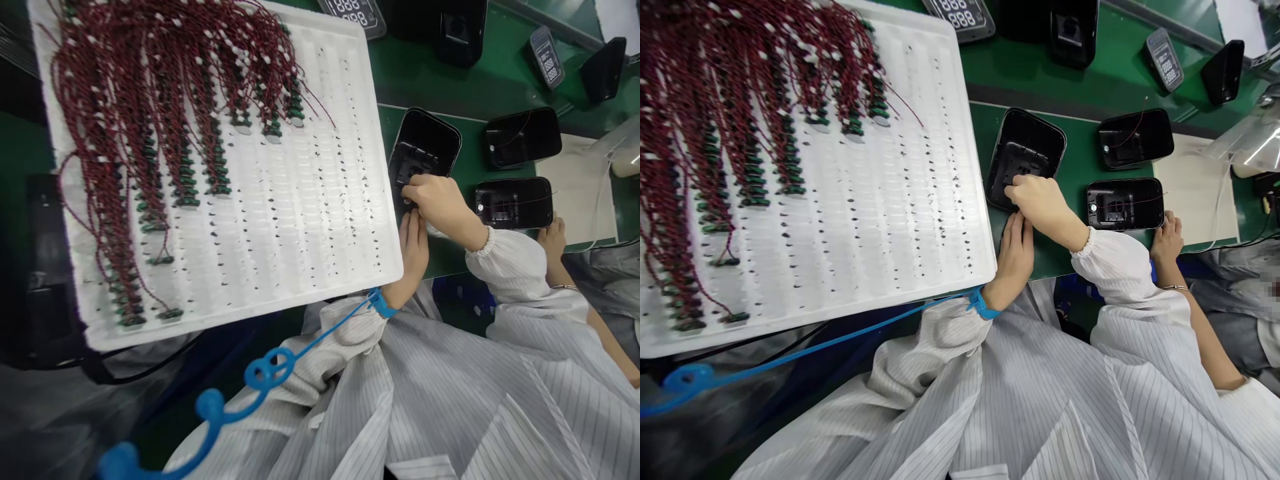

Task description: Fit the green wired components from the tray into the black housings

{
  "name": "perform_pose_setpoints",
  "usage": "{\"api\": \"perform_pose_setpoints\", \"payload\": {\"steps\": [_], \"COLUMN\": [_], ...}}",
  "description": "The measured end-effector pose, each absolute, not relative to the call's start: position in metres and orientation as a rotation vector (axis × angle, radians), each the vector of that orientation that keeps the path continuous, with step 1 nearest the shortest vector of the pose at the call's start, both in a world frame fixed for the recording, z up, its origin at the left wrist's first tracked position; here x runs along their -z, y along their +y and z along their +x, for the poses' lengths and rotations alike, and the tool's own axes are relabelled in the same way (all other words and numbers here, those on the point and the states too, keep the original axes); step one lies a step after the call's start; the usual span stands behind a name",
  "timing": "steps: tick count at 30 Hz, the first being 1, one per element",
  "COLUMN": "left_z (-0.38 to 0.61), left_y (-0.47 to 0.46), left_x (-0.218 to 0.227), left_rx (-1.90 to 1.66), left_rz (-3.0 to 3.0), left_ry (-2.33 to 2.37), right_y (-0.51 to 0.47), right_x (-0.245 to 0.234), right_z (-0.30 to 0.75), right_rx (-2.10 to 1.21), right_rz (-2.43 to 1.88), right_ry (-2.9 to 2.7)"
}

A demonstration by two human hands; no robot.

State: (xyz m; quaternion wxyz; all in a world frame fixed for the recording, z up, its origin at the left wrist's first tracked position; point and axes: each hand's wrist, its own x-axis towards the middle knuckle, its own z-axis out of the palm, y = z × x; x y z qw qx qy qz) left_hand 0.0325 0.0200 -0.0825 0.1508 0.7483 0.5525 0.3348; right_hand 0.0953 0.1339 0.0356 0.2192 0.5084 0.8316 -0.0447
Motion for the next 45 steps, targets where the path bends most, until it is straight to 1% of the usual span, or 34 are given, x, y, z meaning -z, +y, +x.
{"api": "perform_pose_setpoints", "payload": {"steps": [6, 9, 16, 25, 32, 45], "left_z": [0.033, 0.033, 0.033, 0.029, 0.027, 0.028], "left_y": [0.021, 0.020, 0.018, 0.017, 0.015, 0.019], "left_x": [0.085, 0.085, 0.082, 0.074, 0.075, 0.088], "left_rx": [-1.000, -1.008, -0.970, -0.976, -0.917, -0.894], "left_rz": [2.147, 2.133, 2.125, 1.992, 2.202, 2.174], "left_ry": [1.590, 1.588, 1.616, 1.625, 1.609, 1.551], "right_y": [0.127, 0.119, 0.101, 0.099, 0.096, 0.086], "right_x": [-0.017, -0.010, -0.012, -0.011, -0.007, -0.002], "right_z": [0.114, 0.126, 0.126, 0.122, 0.120, 0.124], "right_rx": [0.094, 0.027, -0.096, -0.057, -0.006, -0.022], "right_rz": [1.430, 1.437, 1.461, 1.524, 1.551, 1.603], "right_ry": [2.444, 2.574, 2.583, 2.571, 2.607, 2.686]}}
